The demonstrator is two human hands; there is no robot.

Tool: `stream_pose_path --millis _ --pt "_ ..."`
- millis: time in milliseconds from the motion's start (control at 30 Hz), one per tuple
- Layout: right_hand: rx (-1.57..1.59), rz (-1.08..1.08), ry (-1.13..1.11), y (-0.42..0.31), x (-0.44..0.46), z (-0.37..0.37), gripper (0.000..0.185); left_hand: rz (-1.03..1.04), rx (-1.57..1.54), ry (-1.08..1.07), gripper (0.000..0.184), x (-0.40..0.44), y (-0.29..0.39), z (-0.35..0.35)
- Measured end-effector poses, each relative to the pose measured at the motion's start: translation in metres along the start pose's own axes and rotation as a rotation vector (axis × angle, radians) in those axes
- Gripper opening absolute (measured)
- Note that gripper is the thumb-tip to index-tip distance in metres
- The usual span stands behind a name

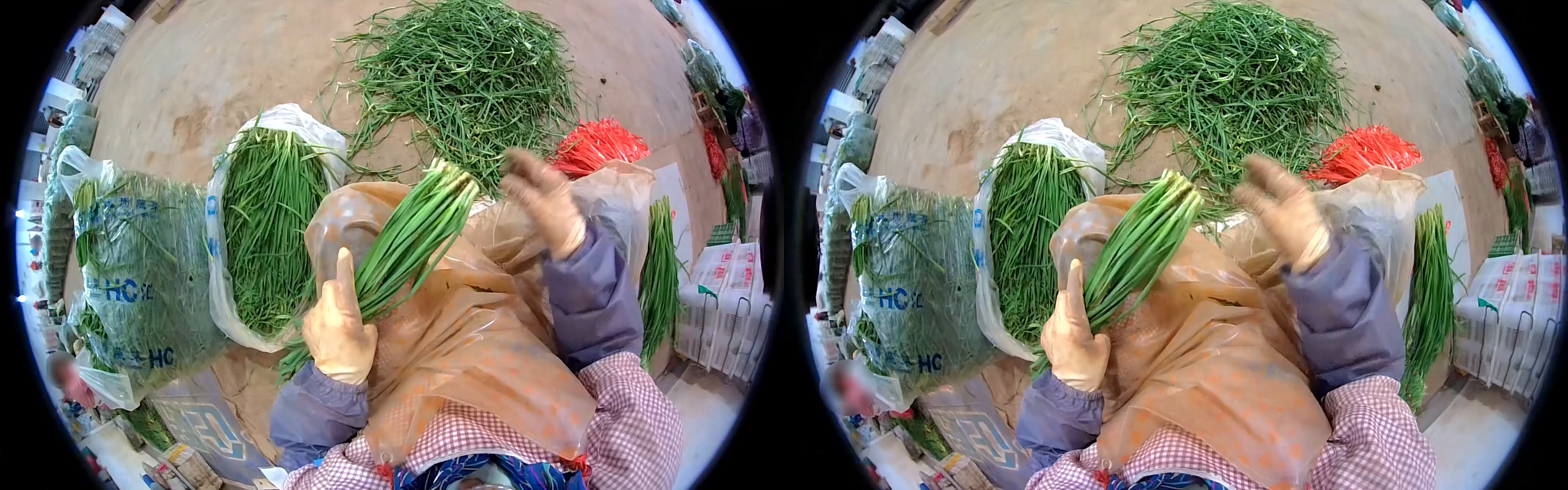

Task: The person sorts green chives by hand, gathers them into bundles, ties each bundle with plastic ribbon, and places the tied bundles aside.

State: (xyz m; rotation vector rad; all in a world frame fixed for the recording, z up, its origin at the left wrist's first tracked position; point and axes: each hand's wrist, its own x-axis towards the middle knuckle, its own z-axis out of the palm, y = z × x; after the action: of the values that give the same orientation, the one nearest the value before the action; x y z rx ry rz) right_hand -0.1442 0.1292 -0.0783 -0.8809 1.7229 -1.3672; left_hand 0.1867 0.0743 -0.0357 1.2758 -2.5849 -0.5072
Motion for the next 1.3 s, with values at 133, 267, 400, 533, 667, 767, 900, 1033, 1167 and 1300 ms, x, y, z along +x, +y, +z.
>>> stream_pose_path --millis 133,267,400,533,667,767,900,1033,1167,1300 --pt "0.629 0.165 -0.651 -0.032 -0.054 0.064 0.079 0.001 -0.03 0.025 0.104 0.011 0.014 -0.003" --pt "0.632 0.009 -0.586 -0.023 -0.052 0.086 0.082 0.11 -0.019 0.04 0.101 0.027 0.034 0.003" --pt "1.045 0.215 -0.356 -0.03 -0.049 0.087 0.081 0.195 0.001 0.054 0.096 0.039 0.049 0.015" --pt "0.691 0.171 -0.565 -0.021 -0.048 0.061 0.059 0.189 0.065 0.062 0.088 0.043 0.05 0.007" --pt "-0.005 0.101 -0.552 -0.054 -0.068 0.028 0.035 0.155 0.158 0.05 0.083 0.038 0.026 0.003" --pt "-0.12 -0.395 -0.279 -0.061 -0.064 0.033 0.028 0.167 0.228 0.025 0.082 0.032 0.017 -0.002" --pt "-0.585 -0.985 -0.224 -0.053 -0.023 0.077 0.026 0.16 0.239 -0.009 0.083 0.03 0.014 -0.012" --pt "-0.615 -0.981 -0.325 -0.025 -0.014 0.097 0.028 0.134 0.225 -0.025 0.087 0.024 0.003 -0.017" --pt "-0.376 -0.982 -0.269 -0.019 -0.015 0.104 0.022 0.118 0.216 -0.07 0.096 0.02 -0.005 -0.028" --pt "-0.206 -0.907 -0.164 -0.024 -0.018 0.103 0.017 0.091 0.192 -0.09 0.1 0.01 -0.017 -0.024"
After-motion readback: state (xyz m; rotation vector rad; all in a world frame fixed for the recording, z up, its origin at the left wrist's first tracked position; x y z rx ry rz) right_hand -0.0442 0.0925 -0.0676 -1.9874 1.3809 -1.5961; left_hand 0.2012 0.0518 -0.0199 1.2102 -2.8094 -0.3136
